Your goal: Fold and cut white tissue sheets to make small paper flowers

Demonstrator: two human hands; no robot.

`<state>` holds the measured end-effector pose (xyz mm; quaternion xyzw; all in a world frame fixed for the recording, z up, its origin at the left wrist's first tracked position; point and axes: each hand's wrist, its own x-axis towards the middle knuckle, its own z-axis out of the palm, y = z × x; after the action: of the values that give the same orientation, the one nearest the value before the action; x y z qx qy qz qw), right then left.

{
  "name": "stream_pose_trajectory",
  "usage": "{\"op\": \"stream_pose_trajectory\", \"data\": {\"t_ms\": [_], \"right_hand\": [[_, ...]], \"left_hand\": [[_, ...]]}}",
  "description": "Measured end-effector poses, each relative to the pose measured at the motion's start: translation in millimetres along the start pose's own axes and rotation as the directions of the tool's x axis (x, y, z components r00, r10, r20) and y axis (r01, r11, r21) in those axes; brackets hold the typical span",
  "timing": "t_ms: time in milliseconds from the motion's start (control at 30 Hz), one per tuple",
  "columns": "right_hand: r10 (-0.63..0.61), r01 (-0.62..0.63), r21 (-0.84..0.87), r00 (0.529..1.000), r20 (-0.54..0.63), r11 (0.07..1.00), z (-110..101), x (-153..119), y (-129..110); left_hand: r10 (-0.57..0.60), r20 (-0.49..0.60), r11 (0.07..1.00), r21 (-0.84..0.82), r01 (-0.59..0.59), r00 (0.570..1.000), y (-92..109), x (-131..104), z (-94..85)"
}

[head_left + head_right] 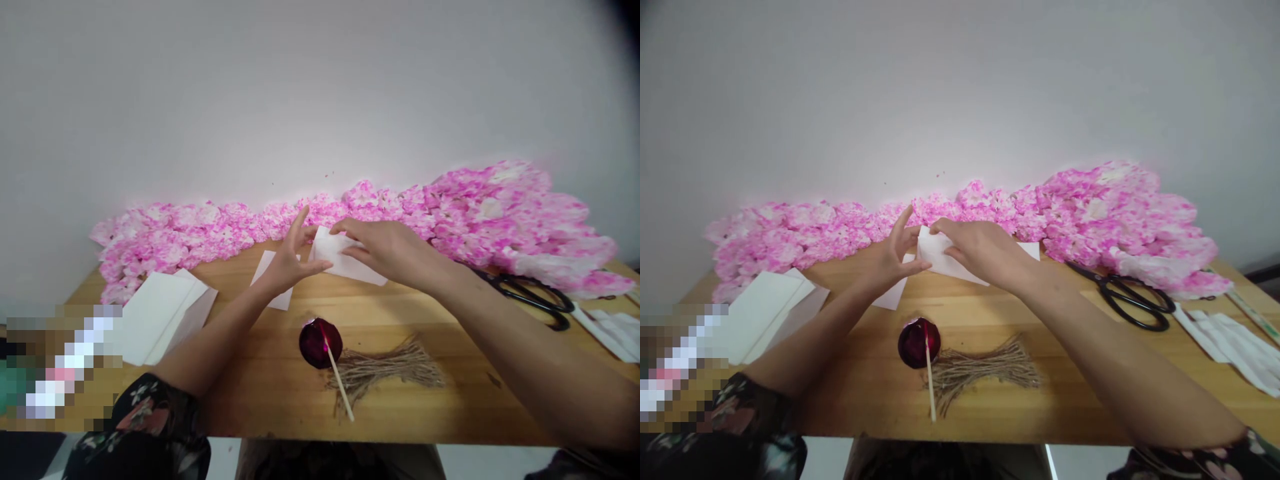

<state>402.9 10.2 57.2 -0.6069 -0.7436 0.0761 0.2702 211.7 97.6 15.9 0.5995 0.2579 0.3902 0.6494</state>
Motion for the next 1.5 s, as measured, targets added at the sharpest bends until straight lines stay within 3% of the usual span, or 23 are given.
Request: {"op": "stream_pose_trajectory", "data": {"t_ms": [100,200,300,400,500,567,767,800,867,933,967,1033,1100,1200,1267,1367,1500], "right_hand": [[-0.007,0.007,0.053,1.000,0.004,0.999,12.7,-2.4,6.6],[0.071,-0.071,0.202,0.997,0.005,0.977,12.0,-14.1,18.5],[0.197,-0.178,0.413,0.980,-0.005,0.893,7.9,-32.3,35.7],[0.319,-0.274,0.601,0.947,0.032,0.751,15.2,-46.2,51.2],[0.402,-0.331,0.696,0.913,0.066,0.637,33.0,-49.2,57.9],[0.469,-0.395,0.686,0.879,0.087,0.612,43.6,-47.5,57.0],[0.634,-0.614,0.552,0.750,0.186,0.564,52.0,-47.0,50.0],[0.649,-0.630,0.546,0.736,0.193,0.553,52.5,-47.7,50.6],[0.671,-0.650,0.536,0.716,0.195,0.538,54.4,-48.8,53.5],[0.676,-0.653,0.535,0.711,0.192,0.536,56.8,-49.6,57.4],[0.674,-0.651,0.534,0.714,0.188,0.540,57.8,-49.9,59.2],[0.668,-0.643,0.530,0.722,0.180,0.552,58.6,-50.4,61.9],[0.675,-0.644,0.532,0.718,0.170,0.550,57.6,-50.5,62.5],[0.690,-0.650,0.563,0.700,0.182,0.510,54.7,-49.7,60.2],[0.686,-0.642,0.604,0.698,0.206,0.472,53.0,-48.8,58.2],[0.663,-0.620,0.665,0.708,0.244,0.417,50.5,-47.3,56.2],[0.663,-0.648,0.679,0.681,0.311,0.347,44.0,-47.1,53.9]], "left_hand": [[0.017,0.061,0.989,0.144,-0.025,0.998,-19.7,5.2,2.7],[-0.071,0.030,0.984,0.163,0.065,0.997,-38.1,5.9,1.9],[-0.152,-0.006,0.988,-0.012,0.152,0.988,-47.6,5.2,0.1],[-0.200,-0.008,0.957,-0.218,0.193,0.980,-49.3,6.3,1.5],[-0.242,0.009,0.921,-0.311,0.232,0.970,-48.2,7.6,6.2],[-0.268,0.021,0.916,-0.305,0.261,0.963,-47.7,7.8,8.6],[-0.349,-0.062,0.935,-0.097,0.342,0.935,-45.0,8.5,-3.5],[-0.309,-0.105,0.950,0.003,0.311,0.945,-42.9,8.8,-7.6],[-0.114,-0.174,0.935,0.314,0.165,0.978,-35.8,9.2,-15.2],[0.060,-0.104,0.761,0.648,0.023,0.993,-26.1,8.5,-19.9],[0.066,-0.020,0.647,0.762,-0.027,0.998,-21.2,7.6,-20.8],[-0.028,0.159,0.471,0.873,-0.127,0.987,-13.3,4.4,-20.3],[-0.118,0.338,0.348,0.894,-0.280,0.934,-10.0,0.2,-18.0],[-0.188,0.564,0.164,0.825,-0.541,0.804,-13.5,-5.1,-14.8],[-0.227,0.616,0.052,0.781,-0.622,0.754,-18.2,-6.6,-13.8],[-0.251,0.613,-0.064,0.762,-0.645,0.749,-23.7,-5.8,-12.9],[-0.238,0.607,-0.089,0.763,-0.640,0.758,-26.1,-3.7,-11.2]]}}
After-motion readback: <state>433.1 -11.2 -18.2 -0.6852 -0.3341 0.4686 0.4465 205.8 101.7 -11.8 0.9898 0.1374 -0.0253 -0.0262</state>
